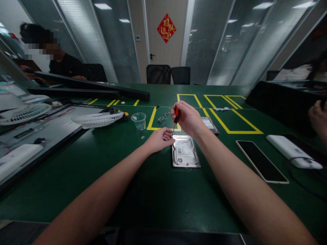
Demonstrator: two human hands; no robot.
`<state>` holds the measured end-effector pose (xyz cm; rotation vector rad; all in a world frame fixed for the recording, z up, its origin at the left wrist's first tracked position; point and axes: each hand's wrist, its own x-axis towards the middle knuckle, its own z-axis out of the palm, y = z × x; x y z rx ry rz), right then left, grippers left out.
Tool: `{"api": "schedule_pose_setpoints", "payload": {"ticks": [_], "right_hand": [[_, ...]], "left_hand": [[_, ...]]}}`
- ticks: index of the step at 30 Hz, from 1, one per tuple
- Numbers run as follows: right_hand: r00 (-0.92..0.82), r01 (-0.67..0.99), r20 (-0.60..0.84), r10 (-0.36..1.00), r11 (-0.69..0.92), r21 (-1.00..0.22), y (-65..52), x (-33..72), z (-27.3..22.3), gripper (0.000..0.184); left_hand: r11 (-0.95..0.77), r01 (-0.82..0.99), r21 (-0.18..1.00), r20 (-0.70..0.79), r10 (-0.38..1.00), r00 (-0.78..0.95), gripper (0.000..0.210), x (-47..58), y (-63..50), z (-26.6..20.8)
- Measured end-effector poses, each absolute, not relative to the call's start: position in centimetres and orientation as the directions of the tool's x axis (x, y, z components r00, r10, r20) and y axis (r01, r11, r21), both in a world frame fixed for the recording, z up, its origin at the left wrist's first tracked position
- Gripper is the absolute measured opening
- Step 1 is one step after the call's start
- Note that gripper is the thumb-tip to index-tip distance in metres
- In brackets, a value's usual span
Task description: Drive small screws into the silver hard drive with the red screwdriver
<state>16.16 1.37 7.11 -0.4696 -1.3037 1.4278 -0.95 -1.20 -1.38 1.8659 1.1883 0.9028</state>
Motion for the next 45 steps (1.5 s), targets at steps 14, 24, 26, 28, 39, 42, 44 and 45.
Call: {"api": "schedule_pose_setpoints", "payload": {"ticks": [14, 24, 26, 28, 39, 42, 44, 45], "right_hand": [[-0.284, -0.425, 0.381, 0.88, 0.241, -0.872, 1.87, 15.3, 6.9, 0.018], [-0.305, -0.402, 0.402, 0.863, 0.266, -0.876, 1.66, 15.37, 6.75, 0.015], [-0.317, -0.405, 0.417, 0.852, 0.276, -0.872, 1.76, 15.57, 6.81, 0.008], [-0.327, -0.403, 0.417, 0.848, 0.274, -0.873, 1.86, 15.75, 6.85, 0.014], [-0.27, -0.439, 0.358, 0.894, 0.216, -0.872, 1.91, 15.75, 7.13, 0.013], [-0.241, -0.431, 0.36, 0.901, 0.233, -0.872, 1.86, 15.79, 7.03, 0.014], [-0.256, -0.408, 0.359, 0.897, 0.237, -0.882, 1.88, 15.93, 6.93, 0.017], [-0.264, -0.399, 0.359, 0.895, 0.238, -0.885, 1.91, 16.03, 6.88, 0.018]], "left_hand": [[-0.284, 0.421, 0.862, 0.155, 0.937, 0.314, 0.039, -0.63, -1.37, -1.22], [-0.28, 0.433, 0.857, 0.15, 0.939, 0.31, 0.042, -0.65, -1.22, -1.27], [-0.277, 0.437, 0.856, 0.144, 0.939, 0.313, 0.042, -0.65, -1.21, -1.23], [-0.278, 0.436, 0.856, 0.144, 0.938, 0.314, 0.041, -0.65, -1.19, -1.21], [-0.286, 0.426, 0.859, 0.148, 0.933, 0.328, 0.044, -0.59, -0.97, -1.5], [-0.28, 0.424, 0.861, 0.149, 0.937, 0.315, 0.042, -0.37, -1.05, -1.48], [-0.28, 0.427, 0.86, 0.15, 0.938, 0.314, 0.041, -0.26, -1.1, -1.47], [-0.28, 0.428, 0.86, 0.148, 0.937, 0.316, 0.041, -0.22, -1.12, -1.47]]}}
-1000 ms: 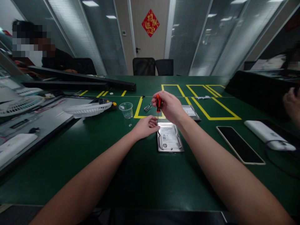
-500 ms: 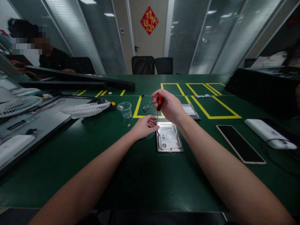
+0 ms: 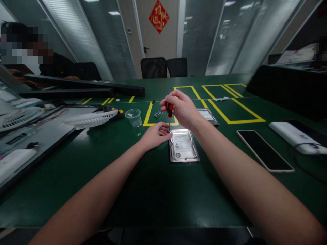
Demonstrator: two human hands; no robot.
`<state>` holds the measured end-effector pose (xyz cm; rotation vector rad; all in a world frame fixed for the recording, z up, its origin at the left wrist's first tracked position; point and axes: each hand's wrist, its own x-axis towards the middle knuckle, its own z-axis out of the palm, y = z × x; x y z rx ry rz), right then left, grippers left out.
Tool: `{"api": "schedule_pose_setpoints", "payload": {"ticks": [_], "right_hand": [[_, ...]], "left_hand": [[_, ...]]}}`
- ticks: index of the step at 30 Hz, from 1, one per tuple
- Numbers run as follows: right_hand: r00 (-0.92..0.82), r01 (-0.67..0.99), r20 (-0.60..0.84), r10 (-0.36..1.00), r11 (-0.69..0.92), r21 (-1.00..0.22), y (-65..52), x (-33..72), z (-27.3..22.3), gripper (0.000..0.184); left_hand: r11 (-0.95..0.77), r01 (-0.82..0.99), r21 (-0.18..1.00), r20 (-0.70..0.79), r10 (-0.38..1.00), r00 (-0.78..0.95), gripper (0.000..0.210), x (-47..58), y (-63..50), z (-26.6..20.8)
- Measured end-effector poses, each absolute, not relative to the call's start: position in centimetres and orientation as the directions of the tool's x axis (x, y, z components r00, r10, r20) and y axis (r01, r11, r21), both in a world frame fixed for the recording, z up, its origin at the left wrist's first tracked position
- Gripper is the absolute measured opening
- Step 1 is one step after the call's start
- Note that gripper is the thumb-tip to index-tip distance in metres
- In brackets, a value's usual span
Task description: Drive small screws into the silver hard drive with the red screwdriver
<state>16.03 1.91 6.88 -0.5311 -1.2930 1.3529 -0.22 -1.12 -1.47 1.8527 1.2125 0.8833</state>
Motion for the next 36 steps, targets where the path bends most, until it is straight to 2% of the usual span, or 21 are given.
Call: {"api": "schedule_pose_setpoints", "payload": {"ticks": [4, 8, 12, 17, 28, 36], "right_hand": [[-0.287, -0.381, 0.359, 0.888, 0.238, -0.893, 2.1, 16.4, 6.9, 0.014], [-0.309, -0.381, 0.354, 0.883, 0.226, -0.896, 2.1, 16.6, 7.1, 0.022], [-0.313, -0.405, 0.36, 0.879, 0.22, -0.887, 1.8, 16.7, 7.3, 0.026], [-0.328, -0.384, 0.349, 0.878, 0.213, -0.898, 1.6, 16.6, 7.3, 0.027], [-0.363, -0.412, 0.364, 0.858, 0.202, -0.889, 1.4, 16.1, 7.1, 0.025], [-0.396, -0.429, 0.354, 0.847, 0.17, -0.887, 1.0, 16.5, 7.5, 0.019]], "left_hand": [[-0.279, 0.434, 0.857, 0.142, 0.936, 0.321, 0.042, -0.3, -1.1, -1.5], [-0.328, 0.441, 0.835, 0.171, 0.918, 0.358, 0.047, -0.3, -1.1, -1.6], [-0.394, 0.451, 0.801, 0.194, 0.883, 0.427, 0.069, -0.3, -1.1, -1.7], [-0.374, 0.456, 0.808, 0.149, 0.878, 0.455, 0.089, -0.3, -1.0, -1.6], [-0.347, 0.38, 0.858, 0.122, 0.855, 0.505, 0.097, -1.0, -0.9, -1.7], [-0.339, 0.413, 0.845, 0.067, 0.834, 0.547, 0.105, -1.7, -1.0, -1.0]]}}
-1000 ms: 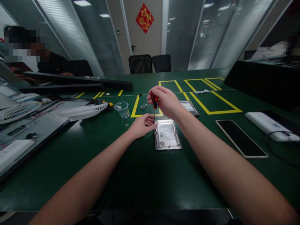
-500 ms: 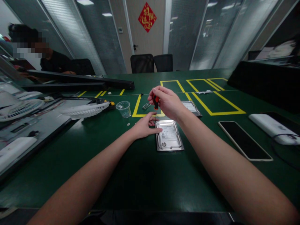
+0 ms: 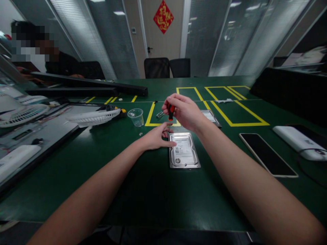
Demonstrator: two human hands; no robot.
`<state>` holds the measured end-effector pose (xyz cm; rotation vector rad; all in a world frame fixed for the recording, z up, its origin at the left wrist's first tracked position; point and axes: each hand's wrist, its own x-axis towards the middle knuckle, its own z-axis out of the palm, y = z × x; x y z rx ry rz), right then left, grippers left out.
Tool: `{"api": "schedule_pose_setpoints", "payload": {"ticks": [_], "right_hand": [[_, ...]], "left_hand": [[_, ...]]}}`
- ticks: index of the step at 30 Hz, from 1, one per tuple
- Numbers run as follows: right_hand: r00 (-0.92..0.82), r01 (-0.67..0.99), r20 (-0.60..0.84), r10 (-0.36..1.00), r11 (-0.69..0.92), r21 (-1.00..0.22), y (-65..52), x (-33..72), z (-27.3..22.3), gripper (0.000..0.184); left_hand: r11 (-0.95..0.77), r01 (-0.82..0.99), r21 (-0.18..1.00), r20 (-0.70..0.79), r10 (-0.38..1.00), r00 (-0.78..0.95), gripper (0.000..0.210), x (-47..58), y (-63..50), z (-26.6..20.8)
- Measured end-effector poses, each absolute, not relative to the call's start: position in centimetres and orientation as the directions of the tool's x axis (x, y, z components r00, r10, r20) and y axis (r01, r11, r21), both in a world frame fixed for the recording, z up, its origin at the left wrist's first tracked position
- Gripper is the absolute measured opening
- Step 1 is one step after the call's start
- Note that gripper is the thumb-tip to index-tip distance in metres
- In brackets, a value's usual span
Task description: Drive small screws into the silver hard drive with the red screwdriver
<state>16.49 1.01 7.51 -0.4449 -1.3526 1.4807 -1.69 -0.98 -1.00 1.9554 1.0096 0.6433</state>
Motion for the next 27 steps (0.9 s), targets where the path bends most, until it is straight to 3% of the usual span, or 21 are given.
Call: {"api": "schedule_pose_setpoints", "payload": {"ticks": [12, 20, 27], "right_hand": [[-0.474, -0.42, 0.323, 0.819, 0.112, -0.901, 0.2, 16.6, 7.9, 0.017], [-0.413, -0.453, 0.337, 0.846, 0.13, -0.882, 0.4, 15.8, 7.0, 0.03], [-0.369, -0.496, 0.325, 0.871, 0.111, -0.861, 0.4, 15.5, 6.9, 0.032]], "left_hand": [[-0.326, 0.387, 0.863, 0.026, 0.793, 0.609, 0.113, -2.0, -1.4, -0.3], [-0.431, 0.413, 0.803, 0.107, 0.785, 0.61, 0.102, -2.2, -1.4, -0.7], [-0.415, 0.401, 0.817, 0.1, 0.786, 0.61, 0.107, -2.3, -1.3, -0.8]]}}
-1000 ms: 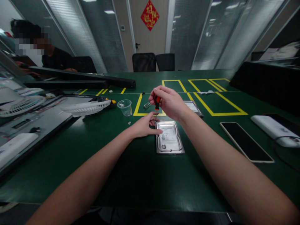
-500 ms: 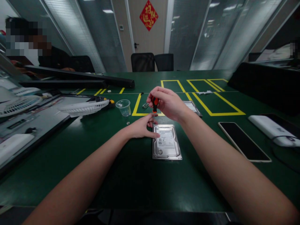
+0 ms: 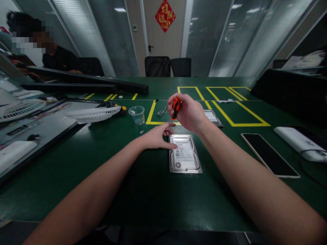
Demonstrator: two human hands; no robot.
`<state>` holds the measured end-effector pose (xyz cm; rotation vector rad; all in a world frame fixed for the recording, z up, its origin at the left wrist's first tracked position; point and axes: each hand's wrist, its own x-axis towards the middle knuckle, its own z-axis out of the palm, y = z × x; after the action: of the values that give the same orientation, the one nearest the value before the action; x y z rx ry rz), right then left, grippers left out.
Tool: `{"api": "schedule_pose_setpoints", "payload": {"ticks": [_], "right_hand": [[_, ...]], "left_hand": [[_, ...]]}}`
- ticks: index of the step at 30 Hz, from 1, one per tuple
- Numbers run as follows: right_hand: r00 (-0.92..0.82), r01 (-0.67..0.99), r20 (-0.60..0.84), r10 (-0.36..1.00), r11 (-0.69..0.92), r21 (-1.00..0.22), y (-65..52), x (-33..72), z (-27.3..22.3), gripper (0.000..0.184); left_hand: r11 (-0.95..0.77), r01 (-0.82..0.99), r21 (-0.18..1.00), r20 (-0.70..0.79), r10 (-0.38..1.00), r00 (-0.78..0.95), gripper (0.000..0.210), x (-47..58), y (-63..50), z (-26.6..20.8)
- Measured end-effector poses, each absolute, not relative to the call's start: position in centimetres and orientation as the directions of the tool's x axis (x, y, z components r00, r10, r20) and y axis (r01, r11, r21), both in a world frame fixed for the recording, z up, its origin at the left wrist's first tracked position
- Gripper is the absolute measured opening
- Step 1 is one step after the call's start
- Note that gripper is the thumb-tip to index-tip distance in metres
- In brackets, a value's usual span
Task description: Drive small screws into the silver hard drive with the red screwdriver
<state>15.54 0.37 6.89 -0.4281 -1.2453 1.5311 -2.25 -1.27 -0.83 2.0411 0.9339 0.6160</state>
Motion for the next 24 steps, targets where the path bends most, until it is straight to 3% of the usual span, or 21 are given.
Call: {"api": "schedule_pose_setpoints", "payload": {"ticks": [8, 14, 17, 24], "right_hand": [[-0.462, -0.367, 0.319, 0.828, 0.149, -0.918, 0.1, 16.0, 7.7, 0.025], [-0.558, -0.346, 0.348, 0.753, 0.17, -0.923, 0.1, 16.5, 8.4, 0.01], [-0.542, -0.335, 0.354, 0.762, 0.191, -0.923, 0.4, 16.4, 8.2, 0.011], [-0.499, -0.294, 0.362, 0.788, 0.239, -0.925, 0.3, 16.8, 8.1, 0.019]], "left_hand": [[-0.454, 0.469, 0.757, 0.097, 0.789, 0.607, 0.1, -2.5, -1.4, -0.4], [-0.479, 0.516, 0.71, 0.108, 0.799, 0.592, 0.073, -2.5, -1.7, 0.2], [-0.489, 0.514, 0.705, 0.105, 0.789, 0.606, 0.06, -2.4, -1.6, 0.1], [-0.49, 0.496, 0.716, 0.11, 0.782, 0.614, 0.056, -2.4, -1.4, -0.2]]}}
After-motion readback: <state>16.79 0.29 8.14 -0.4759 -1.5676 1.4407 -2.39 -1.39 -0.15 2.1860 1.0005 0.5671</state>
